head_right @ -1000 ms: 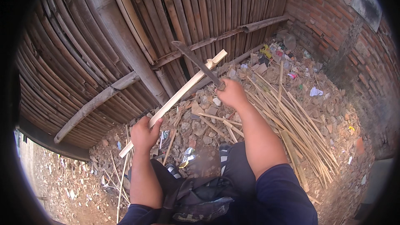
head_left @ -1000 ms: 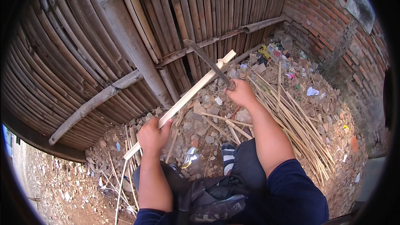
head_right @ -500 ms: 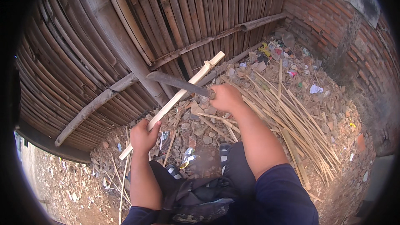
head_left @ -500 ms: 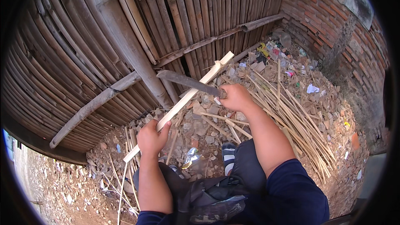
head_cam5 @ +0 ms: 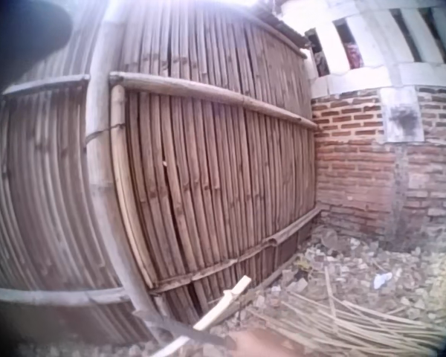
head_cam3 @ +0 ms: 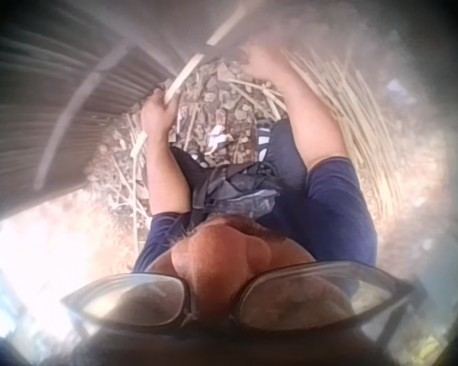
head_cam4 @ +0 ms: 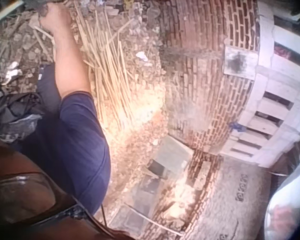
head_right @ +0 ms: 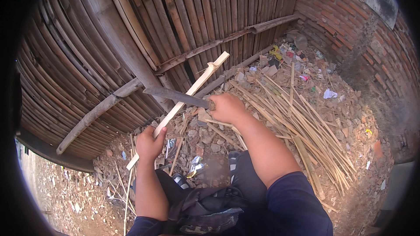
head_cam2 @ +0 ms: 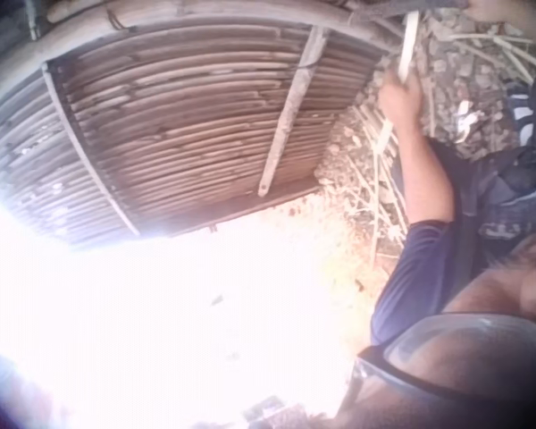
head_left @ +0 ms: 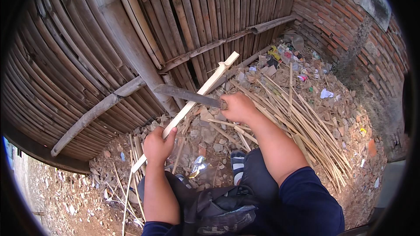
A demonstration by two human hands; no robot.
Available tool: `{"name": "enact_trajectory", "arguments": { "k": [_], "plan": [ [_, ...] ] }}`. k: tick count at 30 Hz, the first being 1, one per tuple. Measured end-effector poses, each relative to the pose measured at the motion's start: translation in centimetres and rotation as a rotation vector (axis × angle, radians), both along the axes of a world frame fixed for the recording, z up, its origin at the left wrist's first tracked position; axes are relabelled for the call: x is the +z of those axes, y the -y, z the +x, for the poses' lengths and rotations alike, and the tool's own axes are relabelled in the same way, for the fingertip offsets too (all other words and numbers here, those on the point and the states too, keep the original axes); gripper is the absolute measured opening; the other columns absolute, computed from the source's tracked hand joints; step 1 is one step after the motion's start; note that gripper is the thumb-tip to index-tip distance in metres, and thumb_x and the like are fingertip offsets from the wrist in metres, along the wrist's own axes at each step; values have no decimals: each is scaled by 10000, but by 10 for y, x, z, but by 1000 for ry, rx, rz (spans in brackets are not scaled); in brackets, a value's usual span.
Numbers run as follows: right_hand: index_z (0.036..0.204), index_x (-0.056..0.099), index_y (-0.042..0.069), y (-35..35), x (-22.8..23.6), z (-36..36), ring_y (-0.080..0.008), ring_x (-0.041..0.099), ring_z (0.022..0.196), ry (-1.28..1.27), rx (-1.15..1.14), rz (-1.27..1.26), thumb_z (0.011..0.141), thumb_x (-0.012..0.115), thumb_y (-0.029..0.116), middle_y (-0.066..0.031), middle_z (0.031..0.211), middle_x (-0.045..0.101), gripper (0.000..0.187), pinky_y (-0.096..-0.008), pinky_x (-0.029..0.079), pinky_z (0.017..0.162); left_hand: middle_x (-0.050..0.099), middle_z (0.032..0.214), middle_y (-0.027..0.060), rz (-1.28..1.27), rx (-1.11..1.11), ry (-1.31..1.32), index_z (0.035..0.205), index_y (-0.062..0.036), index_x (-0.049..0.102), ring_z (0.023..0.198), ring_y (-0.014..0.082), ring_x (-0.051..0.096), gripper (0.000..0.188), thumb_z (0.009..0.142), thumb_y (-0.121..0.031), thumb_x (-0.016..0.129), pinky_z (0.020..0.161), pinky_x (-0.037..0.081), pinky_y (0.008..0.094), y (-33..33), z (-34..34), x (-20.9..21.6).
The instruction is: The person whittles a bamboo strip using a blade.
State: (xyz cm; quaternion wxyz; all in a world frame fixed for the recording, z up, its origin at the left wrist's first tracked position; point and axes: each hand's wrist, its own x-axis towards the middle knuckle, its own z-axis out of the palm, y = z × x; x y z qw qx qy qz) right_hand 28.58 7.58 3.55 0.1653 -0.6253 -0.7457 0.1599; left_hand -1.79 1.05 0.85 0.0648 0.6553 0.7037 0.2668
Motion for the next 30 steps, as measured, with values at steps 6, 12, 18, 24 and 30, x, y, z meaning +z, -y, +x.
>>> {"name": "enact_trajectory", "arguments": {
  "k": [6,12,18,24,30],
  "plan": [
    [1120,730,166,5,15,-3,-378,708,957,92,80,-60,757,749,243,-167,959,741,372,-496,566,833,636,651,206,4,-8,-3,770,-27,652,680,434,662,557,873,-568,730,647,509,507,3,-8,0],
    [1158,726,126,-24,-13,60,-370,707,1007,-76,-404,38,823,763,314,-185,1030,746,386,-487,558,875,690,724,200,-7,-43,-52,835,-48,686,728,429,690,529,884,-575,704,676,540,525,-3,6,5],
    [1215,723,140,-23,-13,42,-397,699,1013,-148,-352,68,835,763,320,-204,1037,742,422,-482,551,888,688,723,206,-81,-15,-6,875,-38,704,735,426,692,539,871,-577,716,697,543,515,0,-4,5],
    [1204,722,141,-19,-9,28,-393,694,1013,-102,-202,5,829,770,332,-191,1004,739,424,-490,554,865,692,735,214,-113,-23,0,869,-30,704,745,426,693,544,855,-572,733,704,542,516,1,-7,3],
    [1163,733,169,-6,-5,10,-386,698,986,-13,-33,-107,809,787,352,-172,993,738,402,-498,560,855,713,797,221,-113,-58,-50,866,-30,712,790,425,703,506,854,-535,734,745,553,517,-2,3,-2]
  ]
}}
